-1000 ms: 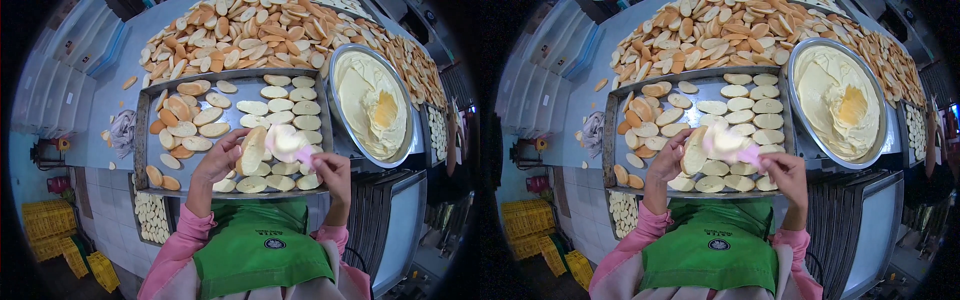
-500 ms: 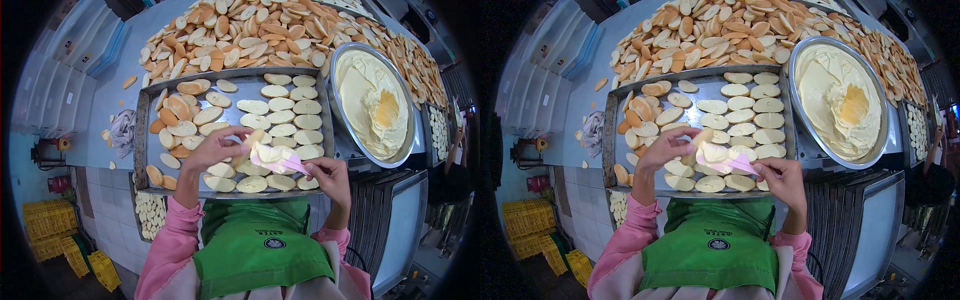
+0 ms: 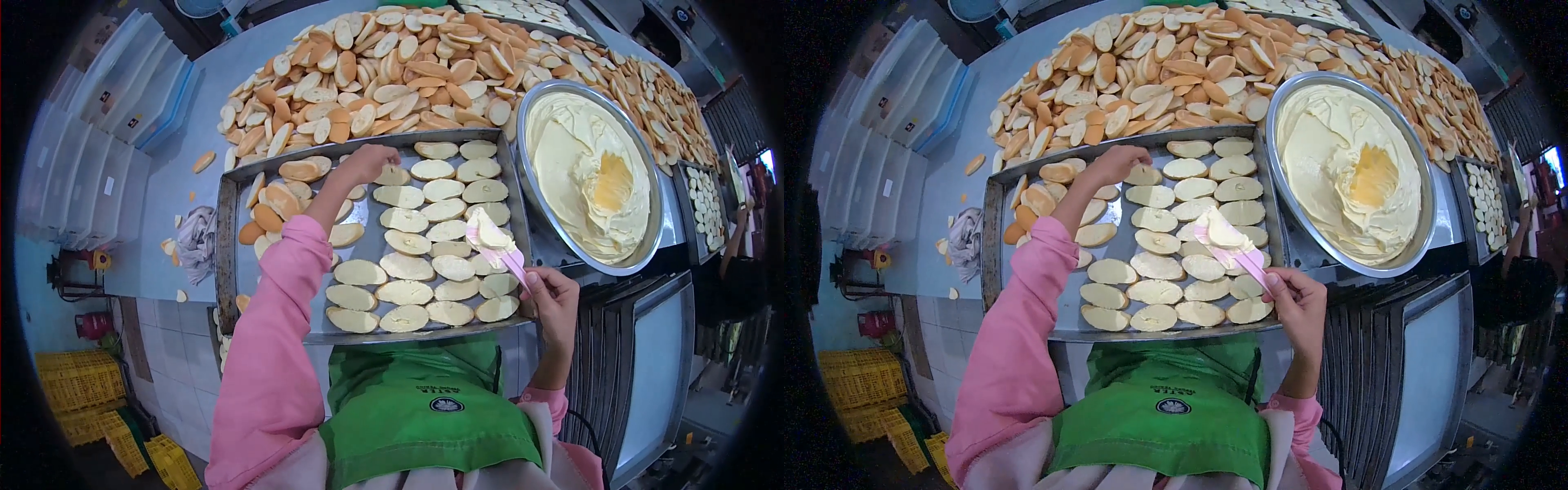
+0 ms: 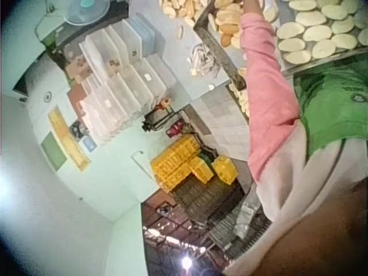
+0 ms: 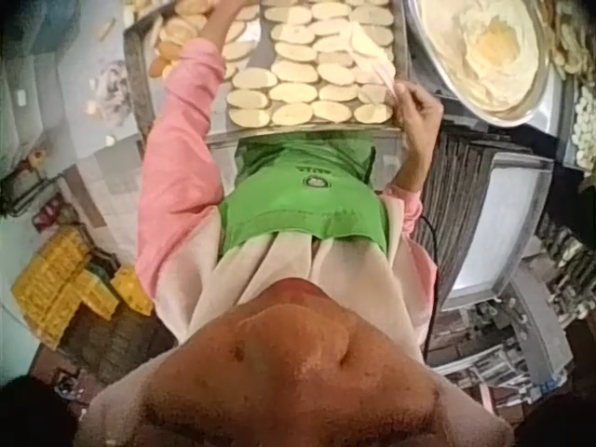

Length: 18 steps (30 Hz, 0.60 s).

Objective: Apply margarine to sliced bread and arrange the slices on a baking tray.

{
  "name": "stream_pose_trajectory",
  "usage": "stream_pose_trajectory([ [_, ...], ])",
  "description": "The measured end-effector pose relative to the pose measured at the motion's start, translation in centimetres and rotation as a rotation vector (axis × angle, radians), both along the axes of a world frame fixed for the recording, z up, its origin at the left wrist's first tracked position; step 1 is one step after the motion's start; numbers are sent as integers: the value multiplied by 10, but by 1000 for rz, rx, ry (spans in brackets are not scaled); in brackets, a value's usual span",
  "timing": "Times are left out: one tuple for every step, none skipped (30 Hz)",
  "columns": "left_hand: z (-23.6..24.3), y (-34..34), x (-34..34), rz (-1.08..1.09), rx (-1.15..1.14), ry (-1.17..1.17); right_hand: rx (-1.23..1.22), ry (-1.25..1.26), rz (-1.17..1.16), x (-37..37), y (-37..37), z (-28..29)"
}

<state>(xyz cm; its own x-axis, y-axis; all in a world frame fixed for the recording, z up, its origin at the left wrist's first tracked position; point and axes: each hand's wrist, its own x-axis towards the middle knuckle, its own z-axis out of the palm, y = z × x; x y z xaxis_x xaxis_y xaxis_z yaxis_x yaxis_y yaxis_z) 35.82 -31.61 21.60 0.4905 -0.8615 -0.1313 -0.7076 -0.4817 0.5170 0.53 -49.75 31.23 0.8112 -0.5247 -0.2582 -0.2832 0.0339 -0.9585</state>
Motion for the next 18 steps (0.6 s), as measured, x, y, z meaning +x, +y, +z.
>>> stream_pose_trajectory([
  [4, -1, -2, 1, 73, -67, -3, 0, -6, -2, -1, -2],
  [1, -1, -1, -3, 71, -67, -13, -23, -22, -4, -2, -7],
  [-2, 0, 1, 36, 85, -63, -23, -45, -35, -4, -3, -9],
  [-2, 1, 0, 75, 100, -59, -23, -45, -36, -4, -4, -9],
  [-1, 3, -2, 75, 101, -59, -19, -35, -40, -3, -5, -10],
  [-1, 6, -5, 119, 124, -47, -14, -24, -45, -3, -5, -10],
  [0, 10, -8, 164, 148, -36, -11, -25, -43, -2, -4, -11],
  [-1, 13, -10, 165, 151, -37, -10, -27, -42, 0, -4, -12],
  [-2, 15, -12, 183, 105, -26, -9, -30, -41, 2, -3, -13],
  [-1, 16, -14, 201, 59, -15, -7, -30, -42, 3, -3, -14],
  [1, 16, -15, 201, 61, -15, 15, -61, -38, 5, -2, -15],
  [3, 16, -16, 203, 50, 44, 38, -91, -35, 6, -1, -16],
  [5, 16, -18, 207, 39, 103, 39, -91, -34, 6, -1, -16],
  [5, 16, -18, 209, 41, 103, 36, -79, -32, 6, -1, -15],
  [5, 17, -18, 219, -21, 172, 33, -67, -29, 6, -1, -15],
  [6, 19, -18, 232, -83, 240, 35, -66, -24, 6, -1, -14],
  [3, 24, -12, 239, -82, 239, 17, -69, -47, 6, -1, -12],
  [-3, 32, -1, 242, -181, 182, -1, -73, -69, 4, -3, -9],
])
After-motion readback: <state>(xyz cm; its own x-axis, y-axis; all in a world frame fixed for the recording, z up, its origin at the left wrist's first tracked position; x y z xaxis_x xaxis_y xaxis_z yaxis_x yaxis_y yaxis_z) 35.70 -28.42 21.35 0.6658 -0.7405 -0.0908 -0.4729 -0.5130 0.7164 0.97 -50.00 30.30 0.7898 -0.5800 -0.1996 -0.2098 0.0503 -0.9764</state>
